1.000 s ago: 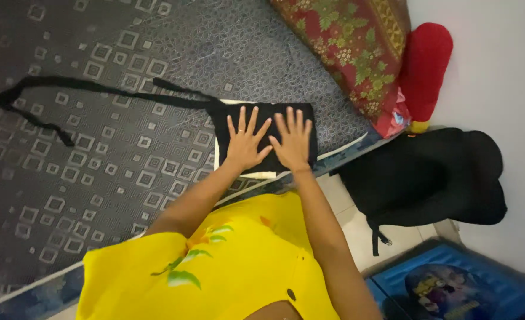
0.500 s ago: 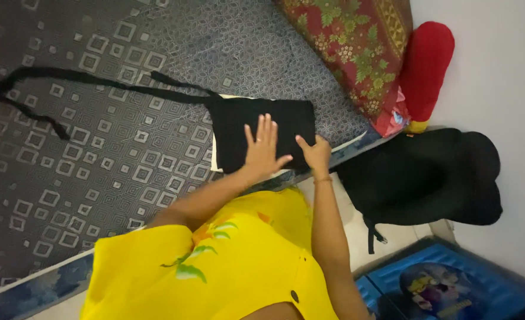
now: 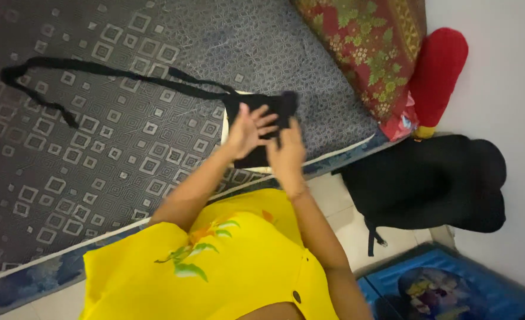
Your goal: Organizing clothes and a bag inside a plastic cabinet.
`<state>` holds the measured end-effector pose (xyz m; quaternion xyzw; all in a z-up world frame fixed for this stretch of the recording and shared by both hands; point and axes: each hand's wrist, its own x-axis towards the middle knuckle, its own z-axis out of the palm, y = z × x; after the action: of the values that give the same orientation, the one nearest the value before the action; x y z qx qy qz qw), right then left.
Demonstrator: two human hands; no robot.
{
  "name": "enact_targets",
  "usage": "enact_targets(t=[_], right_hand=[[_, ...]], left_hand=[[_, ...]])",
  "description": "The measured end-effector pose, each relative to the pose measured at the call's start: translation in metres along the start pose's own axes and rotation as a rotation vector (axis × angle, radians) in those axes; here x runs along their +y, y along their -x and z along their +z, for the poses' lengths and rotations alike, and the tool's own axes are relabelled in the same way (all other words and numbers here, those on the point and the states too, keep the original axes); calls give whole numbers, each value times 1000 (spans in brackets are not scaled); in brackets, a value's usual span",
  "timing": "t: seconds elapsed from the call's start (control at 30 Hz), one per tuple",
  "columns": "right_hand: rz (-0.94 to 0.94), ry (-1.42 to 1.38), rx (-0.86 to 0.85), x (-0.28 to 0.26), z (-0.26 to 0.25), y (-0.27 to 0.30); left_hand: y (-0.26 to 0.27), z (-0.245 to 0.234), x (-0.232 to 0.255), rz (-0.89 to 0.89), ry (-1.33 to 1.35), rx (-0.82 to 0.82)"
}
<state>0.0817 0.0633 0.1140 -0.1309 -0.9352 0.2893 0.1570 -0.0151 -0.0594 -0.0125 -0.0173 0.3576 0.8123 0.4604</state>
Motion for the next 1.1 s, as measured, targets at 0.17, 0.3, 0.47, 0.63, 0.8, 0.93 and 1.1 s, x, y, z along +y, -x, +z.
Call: enact_targets(t=[0.17, 0.3, 0.47, 0.63, 0.8, 0.93, 1.1], right_hand=[[-233, -72, -247, -47, 70, 31], [-249, -141, -371, -41, 73, 27], [-178, -19, -49, -14, 69, -13], [-294, 204, -196, -16, 84, -19], [-214, 349, -381, -12, 93, -32], [-293, 475, -313, 31, 114, -42], [-153, 262, -233, 51, 97, -5]], left_hand=[[2, -69, 16, 33, -68, 211], [5, -57, 31, -6, -286, 315], [7, -48, 20, -120, 244, 206], [18, -22, 49, 290, -475, 450], [42, 32, 63, 684, -1256, 646], [46, 40, 46, 828, -1547, 338], [40, 46, 51, 705, -1865, 110]])
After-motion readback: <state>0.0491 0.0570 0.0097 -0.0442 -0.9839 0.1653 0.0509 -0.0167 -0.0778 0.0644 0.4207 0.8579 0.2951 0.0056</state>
